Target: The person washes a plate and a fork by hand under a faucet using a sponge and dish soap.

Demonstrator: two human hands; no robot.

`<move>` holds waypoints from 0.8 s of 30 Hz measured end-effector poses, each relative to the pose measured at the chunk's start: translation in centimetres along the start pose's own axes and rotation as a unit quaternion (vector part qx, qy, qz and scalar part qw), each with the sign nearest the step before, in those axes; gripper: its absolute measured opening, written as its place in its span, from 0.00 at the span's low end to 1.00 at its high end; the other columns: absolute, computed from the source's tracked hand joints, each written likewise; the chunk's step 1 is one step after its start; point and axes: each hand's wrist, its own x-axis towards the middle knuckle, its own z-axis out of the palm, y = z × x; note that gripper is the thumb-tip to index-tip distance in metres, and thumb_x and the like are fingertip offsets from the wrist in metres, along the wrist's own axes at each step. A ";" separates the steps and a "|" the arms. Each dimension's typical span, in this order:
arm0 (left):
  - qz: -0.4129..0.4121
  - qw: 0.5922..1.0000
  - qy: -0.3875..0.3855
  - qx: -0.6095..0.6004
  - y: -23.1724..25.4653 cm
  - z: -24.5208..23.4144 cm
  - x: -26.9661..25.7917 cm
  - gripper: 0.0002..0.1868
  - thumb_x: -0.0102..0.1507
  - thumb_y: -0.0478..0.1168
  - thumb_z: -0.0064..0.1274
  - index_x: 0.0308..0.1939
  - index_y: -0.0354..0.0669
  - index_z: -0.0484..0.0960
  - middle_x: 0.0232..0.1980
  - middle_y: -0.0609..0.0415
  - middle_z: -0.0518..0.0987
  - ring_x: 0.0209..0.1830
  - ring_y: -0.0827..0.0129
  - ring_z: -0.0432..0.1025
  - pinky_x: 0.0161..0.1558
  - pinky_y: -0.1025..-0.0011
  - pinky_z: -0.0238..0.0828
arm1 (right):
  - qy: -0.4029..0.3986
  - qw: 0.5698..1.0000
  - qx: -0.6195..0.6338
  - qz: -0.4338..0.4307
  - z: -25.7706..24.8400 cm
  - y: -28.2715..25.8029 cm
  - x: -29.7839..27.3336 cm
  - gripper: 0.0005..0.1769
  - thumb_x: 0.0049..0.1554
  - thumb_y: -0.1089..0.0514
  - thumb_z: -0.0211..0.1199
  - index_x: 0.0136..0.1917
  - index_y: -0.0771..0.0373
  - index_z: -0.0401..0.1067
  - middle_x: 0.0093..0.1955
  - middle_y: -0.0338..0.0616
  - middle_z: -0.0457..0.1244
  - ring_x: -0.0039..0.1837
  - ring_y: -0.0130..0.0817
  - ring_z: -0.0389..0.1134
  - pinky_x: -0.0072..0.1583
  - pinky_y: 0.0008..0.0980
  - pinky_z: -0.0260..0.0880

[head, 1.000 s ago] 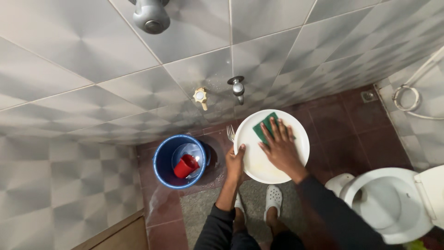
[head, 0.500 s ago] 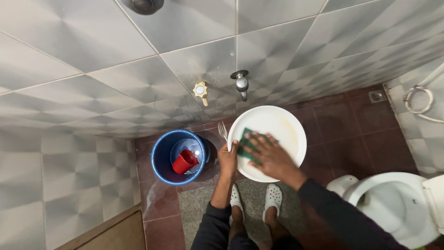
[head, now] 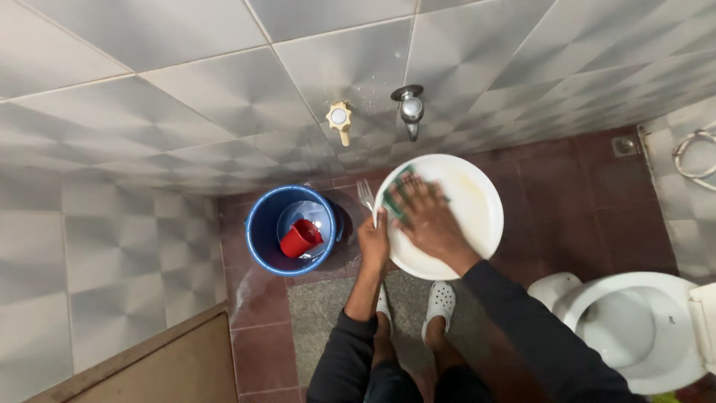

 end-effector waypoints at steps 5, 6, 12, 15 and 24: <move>-0.015 0.997 0.020 -0.075 0.6 -2.2 1.2 0.26 0.71 0.53 0.47 0.38 0.30 0.85 0.31 0.56 0.82 0.28 0.77 0.70 0.31 0.74 0.69 | -0.036 0.997 0.021 -0.070 -0.3 0.0 -2.2 0.38 0.63 0.35 0.45 0.81 0.49 0.48 0.85 0.46 0.39 0.84 0.47 0.36 0.78 0.57 0.32; -0.016 0.997 0.023 -0.076 0.5 -2.2 1.1 0.26 0.71 0.53 0.47 0.38 0.30 0.85 0.31 0.56 0.82 0.28 0.77 0.70 0.31 0.74 0.69 | -0.032 0.999 0.018 -0.012 -0.6 0.4 -2.6 0.39 0.62 0.35 0.45 0.82 0.50 0.48 0.85 0.48 0.39 0.84 0.48 0.36 0.77 0.57 0.31; -0.012 0.998 0.052 0.041 0.3 -2.1 1.8 0.26 0.71 0.52 0.49 0.36 0.30 0.85 0.26 0.54 0.76 0.23 0.73 0.62 0.26 0.70 0.59 | -0.023 0.993 0.016 -0.113 1.9 -2.8 -0.6 0.38 0.66 0.34 0.42 0.82 0.51 0.44 0.86 0.48 0.38 0.86 0.48 0.35 0.80 0.57 0.30; 0.085 0.996 0.027 -0.008 0.3 -4.2 1.6 0.26 0.72 0.54 0.45 0.36 0.34 0.84 0.27 0.59 0.80 0.26 0.81 0.68 0.30 0.76 0.68 | -0.108 0.988 0.021 -0.112 1.0 -1.8 -3.5 0.36 0.65 0.35 0.40 0.83 0.43 0.44 0.87 0.44 0.36 0.85 0.45 0.33 0.79 0.55 0.29; 0.024 0.997 0.059 0.031 -0.9 -3.1 1.2 0.27 0.73 0.51 0.49 0.32 0.29 0.82 0.25 0.57 0.72 0.23 0.76 0.60 0.25 0.71 0.58 | -0.144 0.986 -0.036 -0.076 3.4 -3.6 -0.6 0.43 0.66 0.30 0.40 0.83 0.56 0.40 0.87 0.50 0.32 0.87 0.45 0.28 0.81 0.50 0.23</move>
